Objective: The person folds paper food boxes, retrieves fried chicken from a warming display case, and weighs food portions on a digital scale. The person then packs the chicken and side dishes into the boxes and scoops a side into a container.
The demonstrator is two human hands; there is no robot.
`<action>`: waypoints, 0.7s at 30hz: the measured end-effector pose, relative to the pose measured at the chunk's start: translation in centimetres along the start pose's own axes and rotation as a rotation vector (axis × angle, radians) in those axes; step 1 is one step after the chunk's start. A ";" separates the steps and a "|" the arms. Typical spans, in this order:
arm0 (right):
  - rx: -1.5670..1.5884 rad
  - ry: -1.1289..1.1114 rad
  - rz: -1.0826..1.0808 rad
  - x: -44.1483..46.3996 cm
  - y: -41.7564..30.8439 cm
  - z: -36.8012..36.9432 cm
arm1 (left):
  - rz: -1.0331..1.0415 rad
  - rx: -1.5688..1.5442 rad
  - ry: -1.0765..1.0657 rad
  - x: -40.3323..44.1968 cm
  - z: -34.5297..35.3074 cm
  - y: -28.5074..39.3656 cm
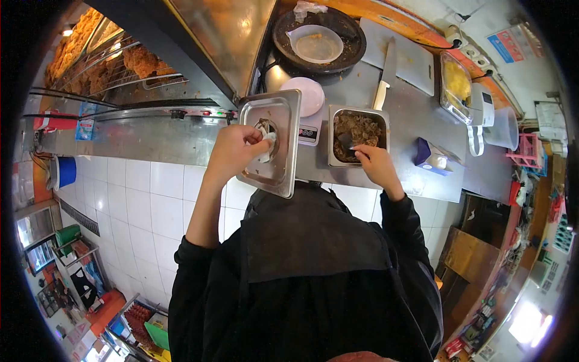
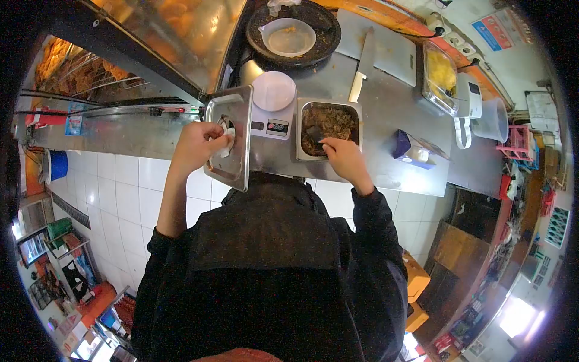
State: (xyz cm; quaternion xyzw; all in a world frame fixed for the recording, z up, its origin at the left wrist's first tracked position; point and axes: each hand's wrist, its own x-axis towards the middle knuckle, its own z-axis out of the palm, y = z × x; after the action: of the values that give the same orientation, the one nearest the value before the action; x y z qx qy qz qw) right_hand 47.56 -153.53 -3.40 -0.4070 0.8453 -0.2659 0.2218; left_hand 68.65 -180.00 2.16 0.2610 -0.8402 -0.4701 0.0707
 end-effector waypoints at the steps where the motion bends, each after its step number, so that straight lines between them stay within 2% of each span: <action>1: -0.003 -0.001 -0.005 0.0 0.2 -0.3 | -0.008 0.022 -0.003 -0.2 0.0 0.1; 5: 0.096 -0.069 0.038 0.2 1.0 -1.8 | -0.100 0.058 0.006 -1.1 0.1 0.7; 7: 0.140 -0.090 0.038 0.5 2.0 -1.6 | -0.071 0.039 0.042 -1.5 0.7 0.2; 10: 0.125 -0.067 -0.091 1.7 4.4 -0.3 | -0.026 0.036 0.095 -2.1 1.1 0.1; 13: 0.354 -0.239 0.146 1.9 3.8 -2.6 | -0.044 0.047 0.113 -2.6 1.3 0.3; 17: 0.477 -0.251 0.218 2.1 5.4 -3.3 | -0.086 0.057 0.132 -3.3 1.5 0.3; 19: 0.660 -0.202 0.336 2.3 6.4 -4.0 | -0.103 0.061 0.140 -3.6 1.3 0.1; 21: 0.674 -0.207 0.335 2.3 7.1 -4.9 | -0.115 0.066 0.146 -3.8 1.1 0.0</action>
State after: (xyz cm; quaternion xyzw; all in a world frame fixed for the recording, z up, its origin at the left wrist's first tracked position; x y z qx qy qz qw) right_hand 39.37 -150.31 -4.53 -0.1921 0.7383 -0.4463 0.4678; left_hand 71.51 -177.20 2.06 0.3446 -0.8314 -0.4253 0.0958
